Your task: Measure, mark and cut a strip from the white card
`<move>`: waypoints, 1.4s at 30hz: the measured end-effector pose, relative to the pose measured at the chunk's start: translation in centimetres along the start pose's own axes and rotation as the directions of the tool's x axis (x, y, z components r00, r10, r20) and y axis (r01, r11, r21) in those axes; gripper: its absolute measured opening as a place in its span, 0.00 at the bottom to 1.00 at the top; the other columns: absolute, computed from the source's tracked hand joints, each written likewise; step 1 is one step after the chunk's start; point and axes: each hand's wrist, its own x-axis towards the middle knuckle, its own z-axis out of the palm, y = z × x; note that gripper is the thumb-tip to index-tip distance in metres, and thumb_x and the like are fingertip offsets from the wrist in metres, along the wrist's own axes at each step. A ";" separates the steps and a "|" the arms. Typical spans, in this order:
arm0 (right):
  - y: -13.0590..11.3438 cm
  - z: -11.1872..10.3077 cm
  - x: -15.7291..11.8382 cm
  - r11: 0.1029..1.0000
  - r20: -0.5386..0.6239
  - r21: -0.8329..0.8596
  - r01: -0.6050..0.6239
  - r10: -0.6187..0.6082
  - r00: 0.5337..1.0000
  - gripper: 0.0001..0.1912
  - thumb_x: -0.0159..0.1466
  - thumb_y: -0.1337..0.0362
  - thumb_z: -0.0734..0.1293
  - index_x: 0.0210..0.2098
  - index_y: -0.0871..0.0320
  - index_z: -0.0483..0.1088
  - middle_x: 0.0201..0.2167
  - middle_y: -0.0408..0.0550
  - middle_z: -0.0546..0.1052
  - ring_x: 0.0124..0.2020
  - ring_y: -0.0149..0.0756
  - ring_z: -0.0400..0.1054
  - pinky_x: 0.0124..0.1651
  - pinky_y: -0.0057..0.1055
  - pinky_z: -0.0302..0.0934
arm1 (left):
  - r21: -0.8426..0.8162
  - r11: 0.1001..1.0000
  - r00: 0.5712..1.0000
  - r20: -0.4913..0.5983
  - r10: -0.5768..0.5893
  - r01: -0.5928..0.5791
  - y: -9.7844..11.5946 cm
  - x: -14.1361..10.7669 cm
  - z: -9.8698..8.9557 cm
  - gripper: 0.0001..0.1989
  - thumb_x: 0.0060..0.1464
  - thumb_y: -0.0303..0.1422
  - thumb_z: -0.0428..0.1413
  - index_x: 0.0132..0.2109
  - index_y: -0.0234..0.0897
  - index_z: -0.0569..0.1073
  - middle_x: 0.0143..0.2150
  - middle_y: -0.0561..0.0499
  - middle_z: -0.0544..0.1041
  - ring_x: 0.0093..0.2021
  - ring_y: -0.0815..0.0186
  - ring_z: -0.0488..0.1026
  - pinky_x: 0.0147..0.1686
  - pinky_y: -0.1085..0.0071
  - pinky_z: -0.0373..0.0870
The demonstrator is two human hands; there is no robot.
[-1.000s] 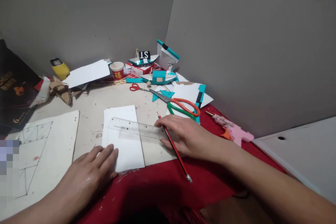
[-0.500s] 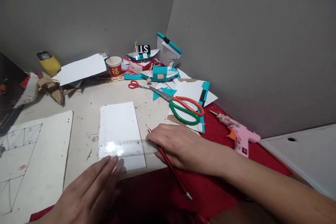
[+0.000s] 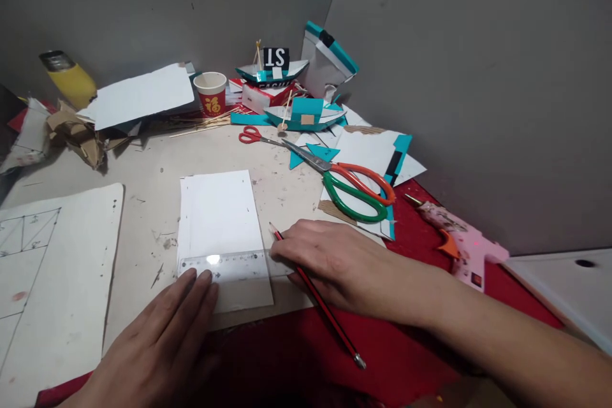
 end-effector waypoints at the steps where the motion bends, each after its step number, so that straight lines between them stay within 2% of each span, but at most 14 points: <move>1: 0.0 0.0 0.0 1.000 -0.002 0.004 0.002 -0.002 1.000 0.14 0.68 0.70 0.59 0.53 0.57 0.64 0.41 0.52 0.74 0.41 0.40 0.67 0.42 0.36 0.60 | 0.008 1.000 1.000 0.004 0.003 -0.003 0.0 -0.1 0.1 0.21 0.66 0.35 0.43 0.55 0.21 0.67 0.54 0.35 0.77 0.53 0.48 0.75 0.43 0.60 0.79; 6: 0.0 0.0 0.1 1.000 -0.012 0.006 0.008 -0.008 1.000 0.14 0.68 0.71 0.58 0.52 0.57 0.64 0.41 0.53 0.75 0.42 0.40 0.67 0.43 0.36 0.61 | 0.017 1.000 1.000 0.023 -0.013 0.013 0.1 -0.4 0.3 0.23 0.65 0.37 0.44 0.58 0.23 0.65 0.56 0.38 0.76 0.55 0.50 0.73 0.46 0.61 0.77; 10: -0.1 -0.2 0.1 1.000 0.010 0.018 -0.003 0.002 1.000 0.15 0.67 0.73 0.59 0.52 0.58 0.64 0.42 0.52 0.75 0.43 0.39 0.67 0.43 0.36 0.60 | 0.037 0.999 0.999 0.041 0.005 -0.007 -0.1 -0.1 0.2 0.22 0.65 0.33 0.43 0.59 0.23 0.65 0.58 0.38 0.74 0.53 0.51 0.75 0.45 0.61 0.75; 13: -0.1 -0.2 0.1 1.000 -0.004 0.014 0.009 -0.009 1.000 0.15 0.67 0.73 0.59 0.53 0.58 0.65 0.42 0.53 0.75 0.43 0.39 0.66 0.44 0.36 0.60 | 0.042 0.999 1.000 0.006 0.010 -0.010 -0.3 0.3 0.1 0.21 0.65 0.32 0.40 0.57 0.23 0.67 0.56 0.39 0.76 0.50 0.53 0.76 0.44 0.60 0.73; 18: 0.1 0.0 0.1 1.000 -0.019 0.012 0.017 -0.017 1.000 0.14 0.67 0.73 0.60 0.52 0.59 0.65 0.40 0.53 0.75 0.42 0.38 0.66 0.43 0.35 0.60 | 0.012 0.999 0.999 -0.033 -0.032 0.032 -0.5 0.4 0.3 0.21 0.67 0.36 0.40 0.56 0.29 0.68 0.56 0.45 0.77 0.51 0.57 0.75 0.48 0.63 0.68; 23: 0.0 0.1 -0.1 1.000 -0.018 0.006 0.014 -0.014 1.000 0.15 0.66 0.74 0.60 0.52 0.60 0.65 0.40 0.53 0.74 0.42 0.38 0.65 0.43 0.35 0.59 | 0.051 0.999 1.000 0.003 0.016 -0.016 -0.6 0.3 0.1 0.22 0.65 0.35 0.42 0.57 0.24 0.68 0.56 0.41 0.76 0.51 0.54 0.75 0.46 0.61 0.69; 25: 0.0 0.1 -0.2 1.000 -0.021 0.011 0.008 -0.008 1.000 0.16 0.66 0.74 0.60 0.53 0.59 0.65 0.41 0.53 0.74 0.42 0.38 0.65 0.43 0.35 0.60 | 0.056 0.998 1.000 0.018 0.024 -0.025 -0.6 0.3 0.0 0.24 0.63 0.39 0.45 0.57 0.24 0.68 0.56 0.39 0.76 0.50 0.53 0.75 0.45 0.61 0.71; 27: -0.1 0.1 -0.3 1.000 -0.029 0.026 0.005 -0.005 1.000 0.16 0.67 0.74 0.59 0.53 0.59 0.64 0.41 0.53 0.73 0.42 0.38 0.65 0.42 0.34 0.60 | 0.049 0.998 0.999 0.046 0.025 -0.028 -0.6 0.3 -0.1 0.30 0.59 0.46 0.50 0.57 0.24 0.67 0.57 0.39 0.75 0.51 0.52 0.74 0.44 0.61 0.72; 30: -0.1 0.2 -0.4 0.999 -0.034 0.049 0.009 -0.008 0.999 0.16 0.67 0.73 0.59 0.53 0.59 0.64 0.40 0.52 0.73 0.41 0.37 0.65 0.41 0.33 0.60 | 0.038 0.999 0.996 0.093 0.010 -0.014 -0.4 0.2 -0.3 0.42 0.51 0.57 0.54 0.60 0.25 0.65 0.60 0.39 0.72 0.56 0.51 0.71 0.47 0.62 0.70; 32: 0.0 0.2 -0.4 0.998 -0.037 0.058 0.013 -0.011 0.999 0.15 0.68 0.73 0.58 0.53 0.59 0.64 0.40 0.52 0.73 0.40 0.37 0.65 0.40 0.33 0.60 | 0.038 0.999 0.994 0.113 -0.009 0.005 -0.3 0.1 -0.4 0.46 0.48 0.60 0.55 0.61 0.25 0.64 0.62 0.39 0.70 0.58 0.50 0.68 0.50 0.62 0.68; 34: 0.1 0.2 -0.5 0.998 -0.033 0.062 0.011 -0.009 0.999 0.16 0.68 0.73 0.58 0.54 0.58 0.64 0.40 0.52 0.73 0.41 0.37 0.65 0.41 0.33 0.60 | 0.034 0.999 0.994 0.105 -0.008 0.004 -0.3 0.0 -0.3 0.47 0.47 0.61 0.55 0.61 0.25 0.64 0.62 0.38 0.70 0.58 0.50 0.67 0.51 0.62 0.66; 39: 0.1 0.4 -0.5 0.999 -0.030 0.051 0.001 0.001 1.000 0.16 0.67 0.73 0.59 0.54 0.58 0.63 0.41 0.52 0.73 0.41 0.37 0.65 0.41 0.34 0.60 | -0.003 1.000 1.000 0.000 0.006 -0.006 -0.2 -0.2 0.6 0.44 0.53 0.59 0.50 0.60 0.21 0.64 0.60 0.35 0.72 0.58 0.50 0.67 0.54 0.61 0.63; 42: 0.0 0.4 -0.4 0.999 -0.044 0.030 0.011 -0.009 0.999 0.15 0.67 0.73 0.60 0.53 0.58 0.64 0.40 0.52 0.73 0.41 0.38 0.65 0.41 0.34 0.60 | -0.020 1.000 1.000 -0.020 -0.012 0.012 0.1 -0.4 1.0 0.45 0.52 0.59 0.51 0.61 0.20 0.63 0.61 0.35 0.71 0.60 0.48 0.65 0.54 0.61 0.64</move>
